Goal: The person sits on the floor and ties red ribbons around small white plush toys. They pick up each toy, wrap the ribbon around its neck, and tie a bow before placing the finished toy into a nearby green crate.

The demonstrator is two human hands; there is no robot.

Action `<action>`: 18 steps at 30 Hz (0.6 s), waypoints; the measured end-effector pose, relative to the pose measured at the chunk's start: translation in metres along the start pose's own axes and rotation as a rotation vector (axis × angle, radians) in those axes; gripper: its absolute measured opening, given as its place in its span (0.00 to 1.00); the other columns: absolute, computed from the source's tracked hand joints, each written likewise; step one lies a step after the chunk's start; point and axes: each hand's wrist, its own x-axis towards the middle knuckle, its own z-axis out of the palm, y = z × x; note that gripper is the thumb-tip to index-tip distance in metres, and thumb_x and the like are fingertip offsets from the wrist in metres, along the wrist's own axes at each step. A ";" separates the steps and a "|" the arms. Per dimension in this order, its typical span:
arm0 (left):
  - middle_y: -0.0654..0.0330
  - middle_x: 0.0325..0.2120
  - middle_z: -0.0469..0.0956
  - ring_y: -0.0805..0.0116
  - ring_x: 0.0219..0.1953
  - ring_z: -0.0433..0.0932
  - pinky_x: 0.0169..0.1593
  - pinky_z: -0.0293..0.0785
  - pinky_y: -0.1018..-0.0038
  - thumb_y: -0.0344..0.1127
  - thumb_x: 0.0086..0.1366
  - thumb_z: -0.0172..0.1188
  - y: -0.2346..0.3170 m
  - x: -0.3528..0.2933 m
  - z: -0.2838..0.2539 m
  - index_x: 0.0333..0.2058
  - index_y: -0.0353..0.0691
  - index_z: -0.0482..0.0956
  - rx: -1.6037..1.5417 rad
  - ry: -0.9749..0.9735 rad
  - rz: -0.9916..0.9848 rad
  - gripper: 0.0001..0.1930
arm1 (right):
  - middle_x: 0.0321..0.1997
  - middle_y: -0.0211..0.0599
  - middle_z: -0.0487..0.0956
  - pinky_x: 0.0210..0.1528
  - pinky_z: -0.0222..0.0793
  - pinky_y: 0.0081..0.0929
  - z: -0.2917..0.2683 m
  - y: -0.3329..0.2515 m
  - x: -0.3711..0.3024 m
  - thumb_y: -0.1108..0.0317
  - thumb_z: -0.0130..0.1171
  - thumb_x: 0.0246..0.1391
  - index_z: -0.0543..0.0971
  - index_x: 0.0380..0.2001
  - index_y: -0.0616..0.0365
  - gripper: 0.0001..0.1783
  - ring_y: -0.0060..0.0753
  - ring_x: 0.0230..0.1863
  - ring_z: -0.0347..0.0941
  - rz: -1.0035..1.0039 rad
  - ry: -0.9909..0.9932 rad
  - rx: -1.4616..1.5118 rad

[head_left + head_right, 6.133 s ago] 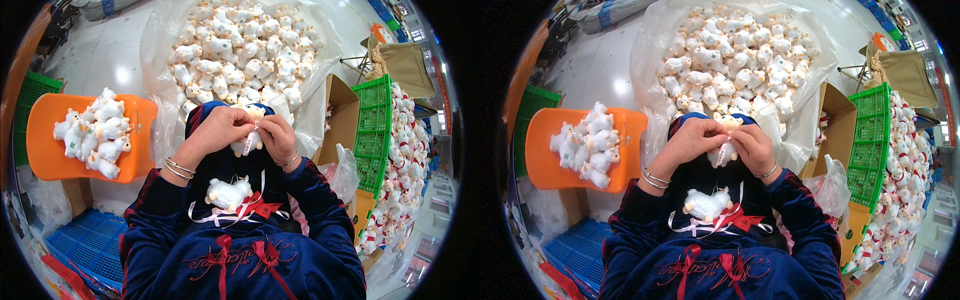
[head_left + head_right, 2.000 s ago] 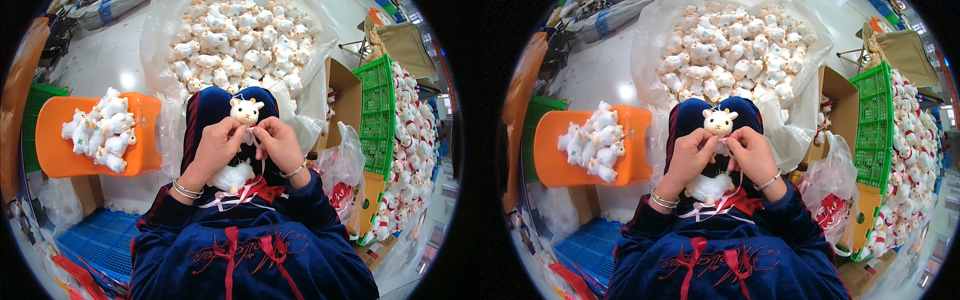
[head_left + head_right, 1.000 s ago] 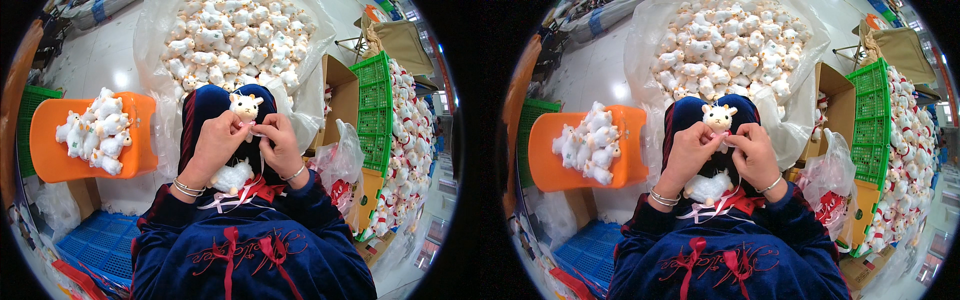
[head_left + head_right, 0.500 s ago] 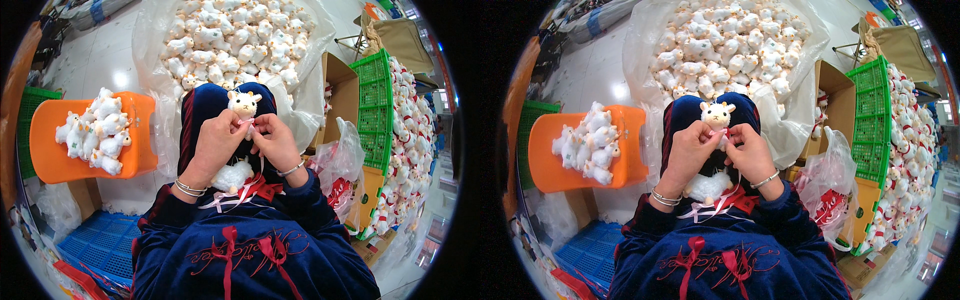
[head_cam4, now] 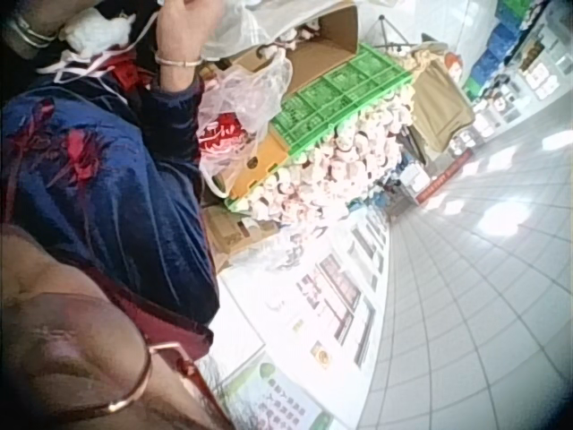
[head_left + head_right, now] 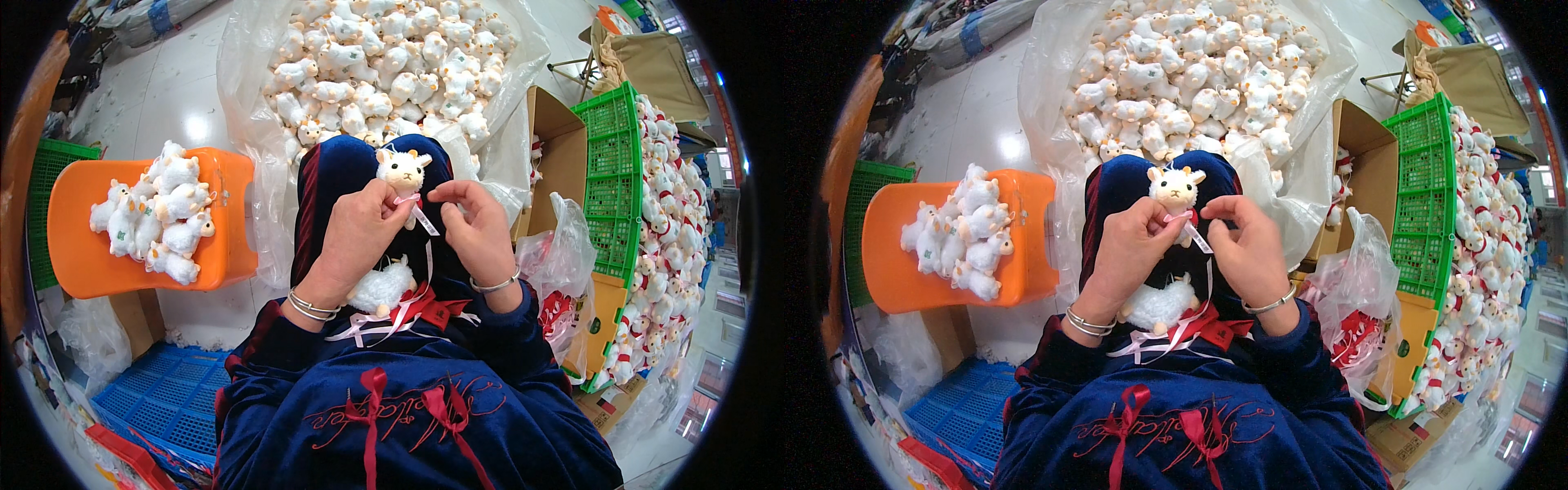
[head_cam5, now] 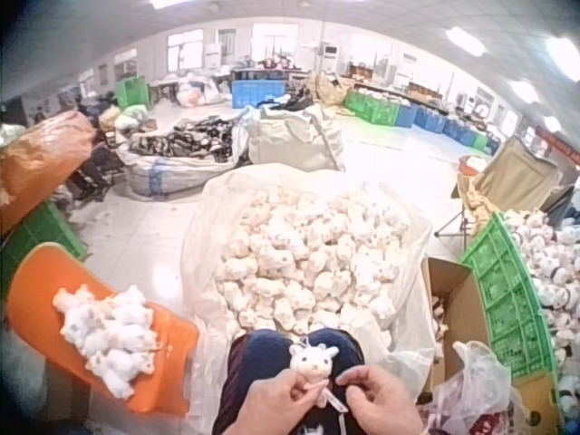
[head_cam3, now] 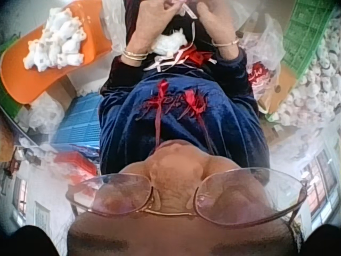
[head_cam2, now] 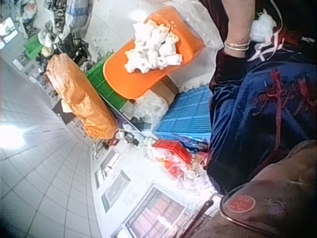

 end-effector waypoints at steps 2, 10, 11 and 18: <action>0.55 0.18 0.79 0.67 0.20 0.81 0.24 0.73 0.73 0.36 0.61 0.69 -0.001 0.000 0.001 0.28 0.34 0.77 0.004 0.003 0.008 0.13 | 0.41 0.40 0.82 0.31 0.73 0.20 0.003 0.001 -0.002 0.76 0.55 0.58 0.75 0.45 0.68 0.12 0.22 0.30 0.78 0.081 -0.070 0.024; 0.58 0.19 0.79 0.77 0.21 0.79 0.24 0.72 0.79 0.35 0.62 0.70 -0.002 0.000 0.003 0.28 0.33 0.77 0.017 0.014 -0.005 0.12 | 0.35 0.36 0.82 0.31 0.74 0.21 0.016 0.011 0.005 0.70 0.57 0.62 0.75 0.46 0.66 0.12 0.23 0.31 0.80 0.165 -0.097 0.120; 0.58 0.19 0.80 0.76 0.21 0.79 0.24 0.72 0.79 0.35 0.62 0.70 -0.002 0.000 0.002 0.29 0.33 0.78 0.000 0.002 -0.013 0.12 | 0.34 0.35 0.82 0.31 0.74 0.20 0.015 0.014 0.009 0.70 0.58 0.63 0.75 0.45 0.66 0.12 0.23 0.31 0.79 0.146 -0.099 0.121; 0.58 0.19 0.80 0.76 0.19 0.79 0.24 0.73 0.79 0.32 0.65 0.64 -0.006 0.001 -0.004 0.30 0.32 0.78 -0.066 -0.051 0.060 0.09 | 0.30 0.31 0.81 0.31 0.73 0.19 0.021 0.029 0.015 0.70 0.59 0.64 0.77 0.40 0.64 0.08 0.19 0.30 0.77 -0.031 -0.035 0.184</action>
